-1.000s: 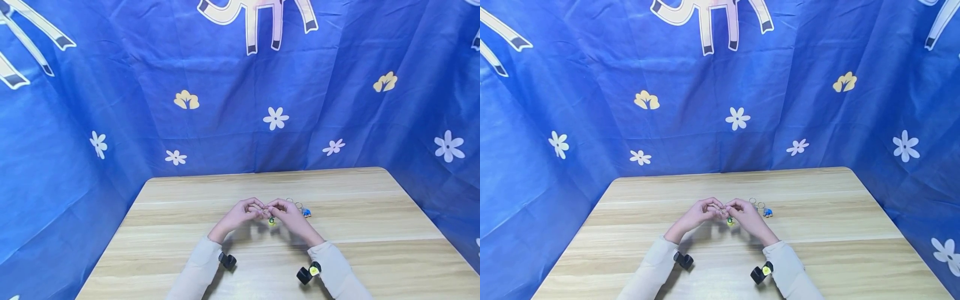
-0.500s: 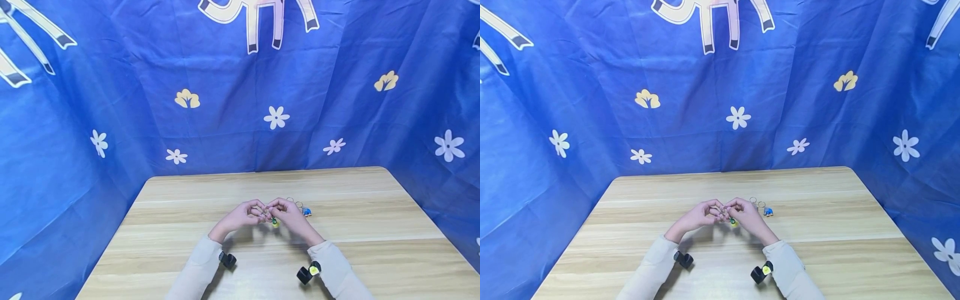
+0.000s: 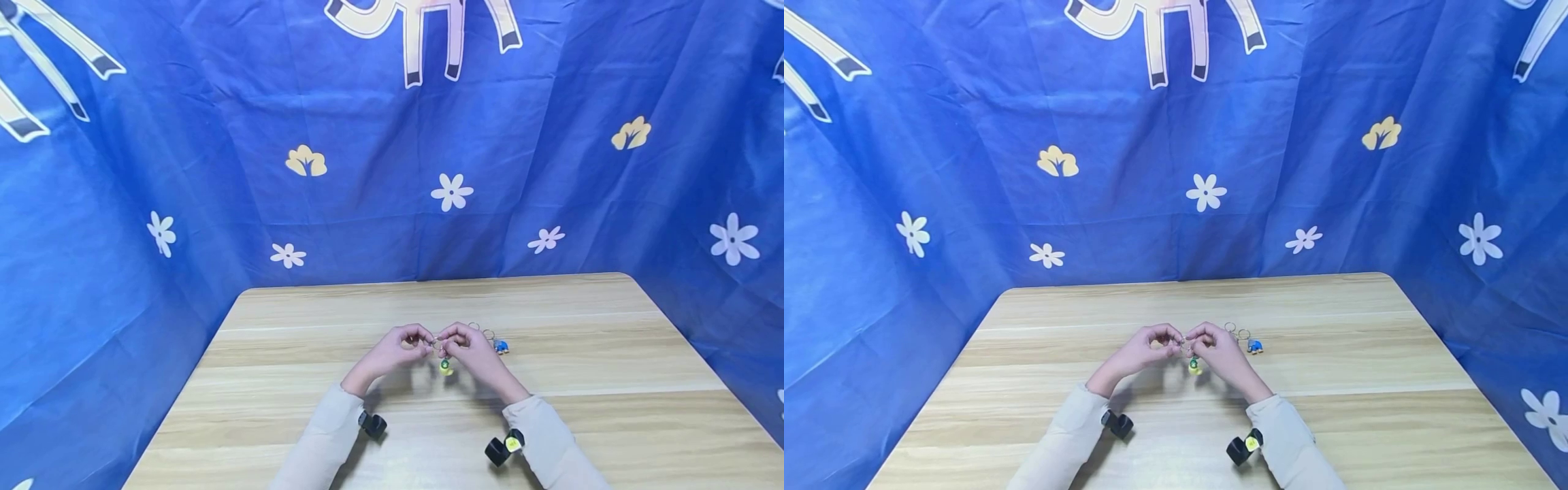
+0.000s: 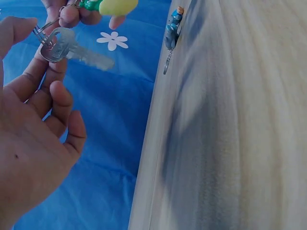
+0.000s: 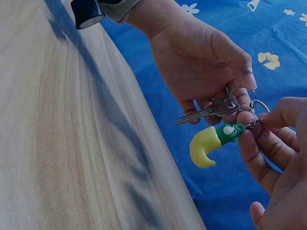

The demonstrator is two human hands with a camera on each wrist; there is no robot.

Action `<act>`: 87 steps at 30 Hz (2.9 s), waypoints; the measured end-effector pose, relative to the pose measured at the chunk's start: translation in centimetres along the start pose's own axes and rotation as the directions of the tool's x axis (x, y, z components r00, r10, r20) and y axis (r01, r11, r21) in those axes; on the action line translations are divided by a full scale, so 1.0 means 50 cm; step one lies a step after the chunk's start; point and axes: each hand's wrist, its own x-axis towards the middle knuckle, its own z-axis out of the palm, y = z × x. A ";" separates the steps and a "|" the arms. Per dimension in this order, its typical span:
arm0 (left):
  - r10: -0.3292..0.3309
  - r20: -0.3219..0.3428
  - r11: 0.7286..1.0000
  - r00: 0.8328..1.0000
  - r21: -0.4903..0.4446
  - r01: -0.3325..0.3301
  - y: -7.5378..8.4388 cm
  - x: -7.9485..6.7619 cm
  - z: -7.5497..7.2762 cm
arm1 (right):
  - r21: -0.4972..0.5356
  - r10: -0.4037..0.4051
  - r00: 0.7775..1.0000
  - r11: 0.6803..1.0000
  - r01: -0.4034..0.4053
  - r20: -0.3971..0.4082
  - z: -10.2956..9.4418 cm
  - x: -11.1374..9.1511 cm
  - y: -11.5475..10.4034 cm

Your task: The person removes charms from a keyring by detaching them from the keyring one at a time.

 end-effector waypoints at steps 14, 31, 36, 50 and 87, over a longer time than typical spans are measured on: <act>-0.072 0.019 0.976 0.997 -0.205 0.075 -0.006 0.002 0.006 | -0.157 -0.069 0.993 0.986 0.054 -0.093 0.011 -0.010 0.000; -0.129 -0.012 0.974 0.992 -0.192 0.124 -0.005 0.007 0.007 | -0.336 -0.244 0.965 0.921 0.199 -0.099 0.014 -0.011 -0.002; -0.100 -0.020 0.976 0.995 -0.196 0.094 -0.007 0.010 0.005 | -0.341 -0.225 0.968 0.924 0.176 -0.110 0.015 -0.010 -0.008; -0.050 0.020 0.990 0.999 -0.133 0.052 0.006 0.000 -0.004 | -0.043 0.001 0.999 0.999 -0.003 -0.053 0.010 -0.001 -0.013; -0.034 -0.039 0.996 0.999 -0.080 0.031 0.067 -0.021 -0.007 | 0.067 -0.040 0.999 0.997 0.041 -0.010 -0.003 -0.008 -0.004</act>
